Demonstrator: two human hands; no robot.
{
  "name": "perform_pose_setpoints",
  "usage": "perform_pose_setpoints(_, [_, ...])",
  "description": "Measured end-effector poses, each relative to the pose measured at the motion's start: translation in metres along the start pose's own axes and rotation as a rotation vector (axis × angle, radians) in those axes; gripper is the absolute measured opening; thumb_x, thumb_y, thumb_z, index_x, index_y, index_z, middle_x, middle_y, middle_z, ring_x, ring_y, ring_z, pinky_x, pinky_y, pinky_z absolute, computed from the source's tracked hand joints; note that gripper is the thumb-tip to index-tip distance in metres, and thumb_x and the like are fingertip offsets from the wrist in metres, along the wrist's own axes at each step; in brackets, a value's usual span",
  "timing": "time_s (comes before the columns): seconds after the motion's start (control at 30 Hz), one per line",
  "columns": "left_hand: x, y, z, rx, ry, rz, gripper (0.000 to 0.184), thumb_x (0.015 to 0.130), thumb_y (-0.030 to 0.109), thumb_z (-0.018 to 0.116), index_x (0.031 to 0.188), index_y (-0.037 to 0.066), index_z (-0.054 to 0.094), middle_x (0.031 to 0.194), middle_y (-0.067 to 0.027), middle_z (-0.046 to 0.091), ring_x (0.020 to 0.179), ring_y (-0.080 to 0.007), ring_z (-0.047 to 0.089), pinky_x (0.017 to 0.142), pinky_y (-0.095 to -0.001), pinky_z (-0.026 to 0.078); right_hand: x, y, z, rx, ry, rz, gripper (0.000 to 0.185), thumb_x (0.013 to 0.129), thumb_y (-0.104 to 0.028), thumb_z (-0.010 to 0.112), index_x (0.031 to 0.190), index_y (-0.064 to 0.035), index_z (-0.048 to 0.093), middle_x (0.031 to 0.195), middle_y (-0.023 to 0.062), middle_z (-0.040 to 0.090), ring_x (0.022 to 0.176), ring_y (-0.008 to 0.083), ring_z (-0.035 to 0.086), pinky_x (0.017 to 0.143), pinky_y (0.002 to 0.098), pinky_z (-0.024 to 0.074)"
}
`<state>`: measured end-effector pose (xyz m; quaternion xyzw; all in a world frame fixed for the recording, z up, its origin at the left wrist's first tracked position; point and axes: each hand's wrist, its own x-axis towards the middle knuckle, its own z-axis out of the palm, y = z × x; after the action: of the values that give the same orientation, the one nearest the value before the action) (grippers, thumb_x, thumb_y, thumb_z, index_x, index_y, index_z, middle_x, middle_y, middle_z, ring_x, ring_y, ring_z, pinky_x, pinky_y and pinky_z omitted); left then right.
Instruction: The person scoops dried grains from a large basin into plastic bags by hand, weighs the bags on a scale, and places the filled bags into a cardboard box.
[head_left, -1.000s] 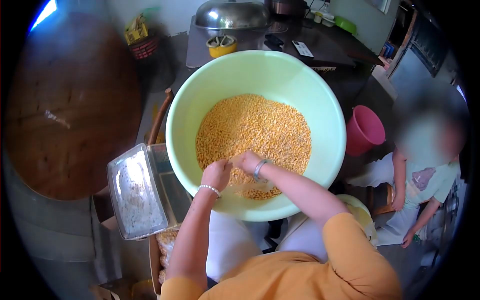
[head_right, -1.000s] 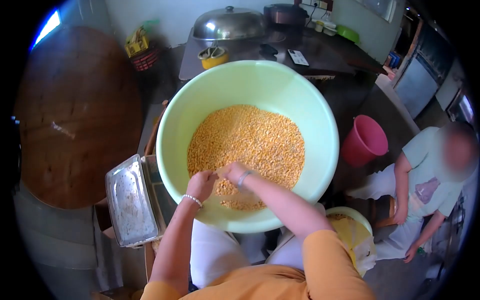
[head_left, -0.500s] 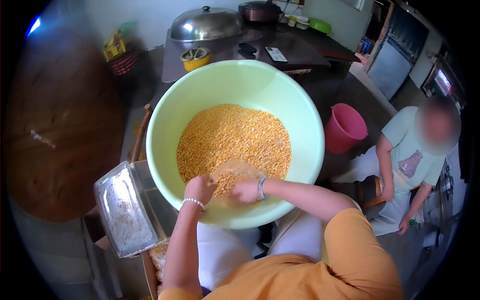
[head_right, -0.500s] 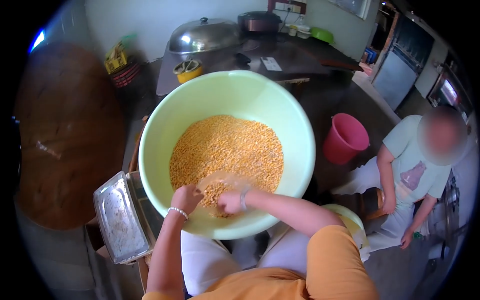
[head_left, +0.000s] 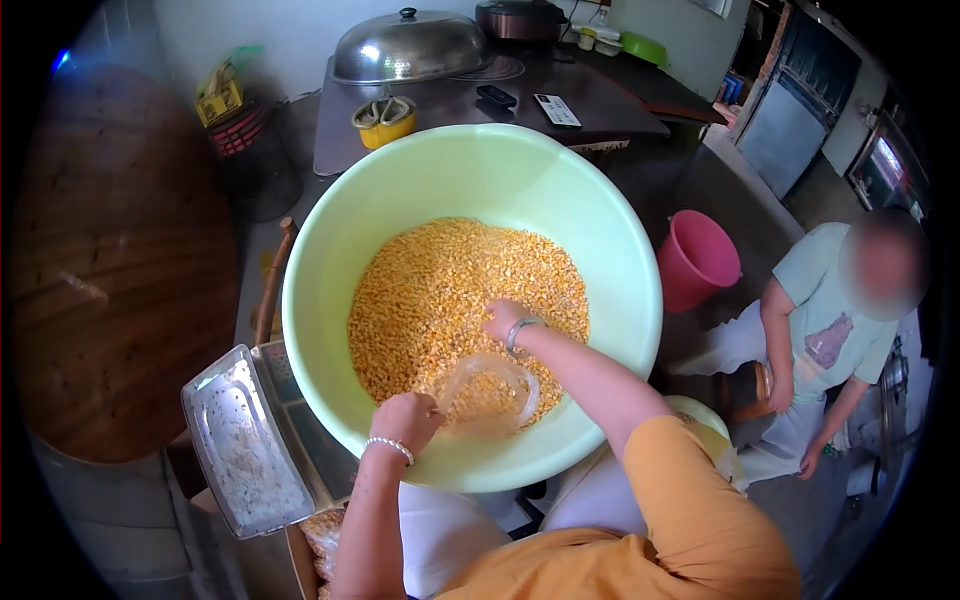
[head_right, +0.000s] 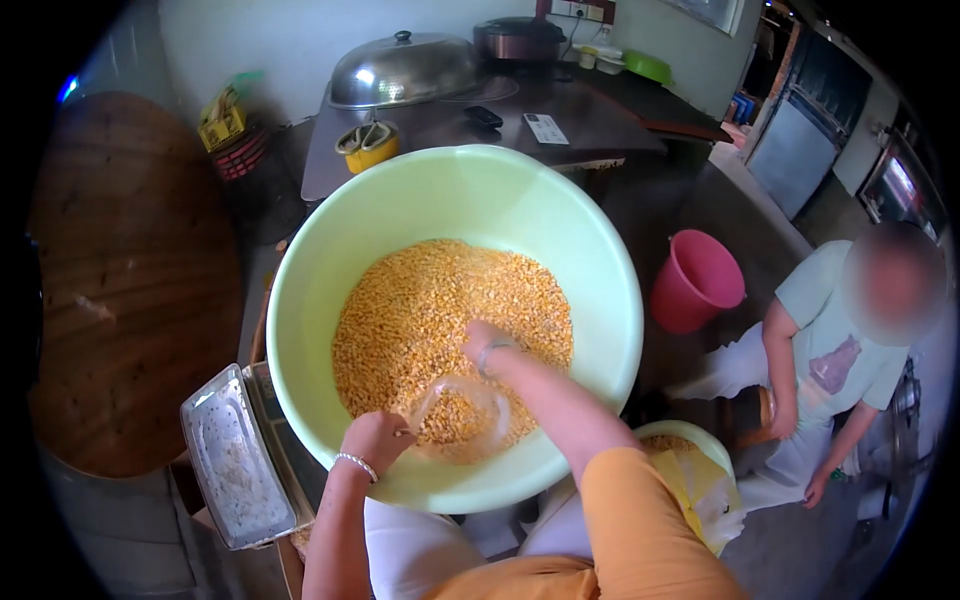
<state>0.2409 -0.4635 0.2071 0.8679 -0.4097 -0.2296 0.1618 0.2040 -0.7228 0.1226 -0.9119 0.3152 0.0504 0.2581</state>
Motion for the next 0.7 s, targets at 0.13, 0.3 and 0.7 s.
perform_pose_setpoints(0.13, [-0.002, 0.002, -0.001, -0.016, 0.029, -0.029, 0.022, 0.072, 0.028, 0.062, 0.079, 0.008, 0.066, 0.072, -0.0158, 0.062, 0.069, -0.0319, 0.06, 0.066, -0.0392, 0.048, 0.005, -0.034, 0.017, 0.017, -0.103, -0.063, 0.041, 0.076, -0.034, 0.056, 0.108, -0.0084, 0.058, 0.098, 0.0163, 0.062, 0.091, 0.0308, 0.059, 0.082, 0.0384, 0.0452])
perform_pose_setpoints(0.3, [0.002, -0.001, 0.0, -0.089, 0.233, -0.042, 0.019, 0.076, 0.024, 0.059, 0.075, 0.005, 0.061, 0.068, -0.0187, 0.059, 0.066, -0.0358, 0.058, 0.062, -0.042, 0.046, 0.004, -0.07, 0.031, -0.124, -0.106, -0.246, 0.041, 0.078, -0.037, 0.057, 0.105, -0.0062, 0.057, 0.091, 0.0173, 0.062, 0.085, 0.0316, 0.059, 0.078, 0.0405, 0.0458])
perform_pose_setpoints(0.7, [0.003, -0.004, -0.005, -0.171, 0.314, -0.087, 0.017, 0.078, 0.022, 0.058, 0.076, 0.005, 0.059, 0.067, -0.0195, 0.058, 0.065, -0.0371, 0.057, 0.059, -0.0439, 0.046, 0.026, -0.04, 0.065, 0.135, -0.112, -0.187, 0.035, 0.08, -0.034, 0.055, 0.086, -0.0007, 0.061, 0.082, 0.0192, 0.062, 0.081, 0.0326, 0.06, 0.075, 0.039, 0.0466])
